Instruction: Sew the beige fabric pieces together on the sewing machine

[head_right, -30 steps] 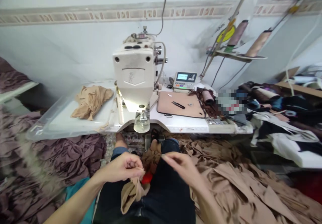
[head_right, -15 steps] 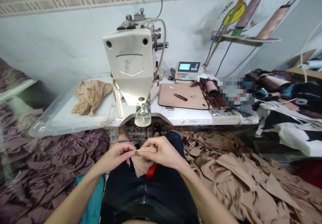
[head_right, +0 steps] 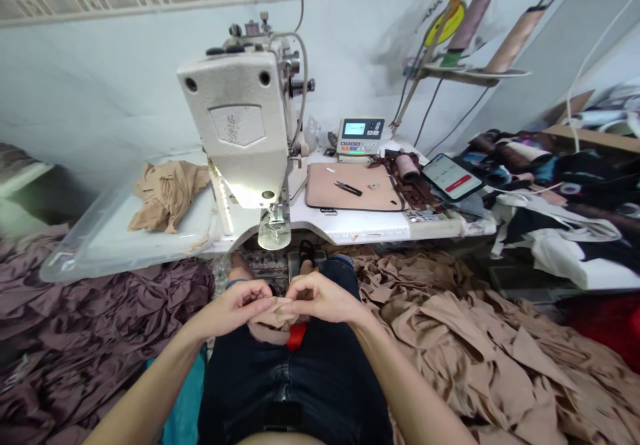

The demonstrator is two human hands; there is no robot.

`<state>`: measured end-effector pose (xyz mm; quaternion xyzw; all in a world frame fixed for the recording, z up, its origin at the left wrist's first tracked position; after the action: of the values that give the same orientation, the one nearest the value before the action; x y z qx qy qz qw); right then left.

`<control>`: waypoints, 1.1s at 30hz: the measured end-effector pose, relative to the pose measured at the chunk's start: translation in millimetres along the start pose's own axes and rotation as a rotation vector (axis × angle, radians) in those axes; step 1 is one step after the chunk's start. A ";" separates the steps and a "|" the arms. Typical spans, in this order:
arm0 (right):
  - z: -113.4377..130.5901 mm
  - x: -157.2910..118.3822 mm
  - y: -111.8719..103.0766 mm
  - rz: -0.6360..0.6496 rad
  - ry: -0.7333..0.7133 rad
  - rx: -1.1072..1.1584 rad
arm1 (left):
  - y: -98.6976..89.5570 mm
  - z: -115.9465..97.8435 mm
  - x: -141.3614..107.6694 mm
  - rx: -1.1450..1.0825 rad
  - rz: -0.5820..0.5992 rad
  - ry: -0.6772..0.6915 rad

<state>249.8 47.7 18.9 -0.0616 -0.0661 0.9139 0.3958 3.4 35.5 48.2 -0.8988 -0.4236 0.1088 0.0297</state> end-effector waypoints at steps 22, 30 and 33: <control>7.3 -9.5 9.0 -0.348 0.097 0.104 | -1.2 11.1 -3.1 -0.202 -0.262 0.075; 34.5 -19.7 20.2 -0.669 -0.042 -0.226 | -12.1 4.5 2.3 0.239 -0.351 0.323; 52.1 -19.1 17.9 -0.765 -0.136 -0.367 | -11.1 -3.4 5.3 0.297 -0.373 0.394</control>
<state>241.3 17.9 68.3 -0.0417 -0.2715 0.6765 0.6833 -0.9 46.8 52.2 -0.7950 -0.5470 -0.0140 0.2618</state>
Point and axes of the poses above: each hand's wrist, its own x-axis towards the middle knuckle, its own y-axis out of the palm, z = x × y, the point moved 1 cm from there along x, towards the middle knuckle, and after that the axes turned 8 degrees about -x, right-handed, at the moved point
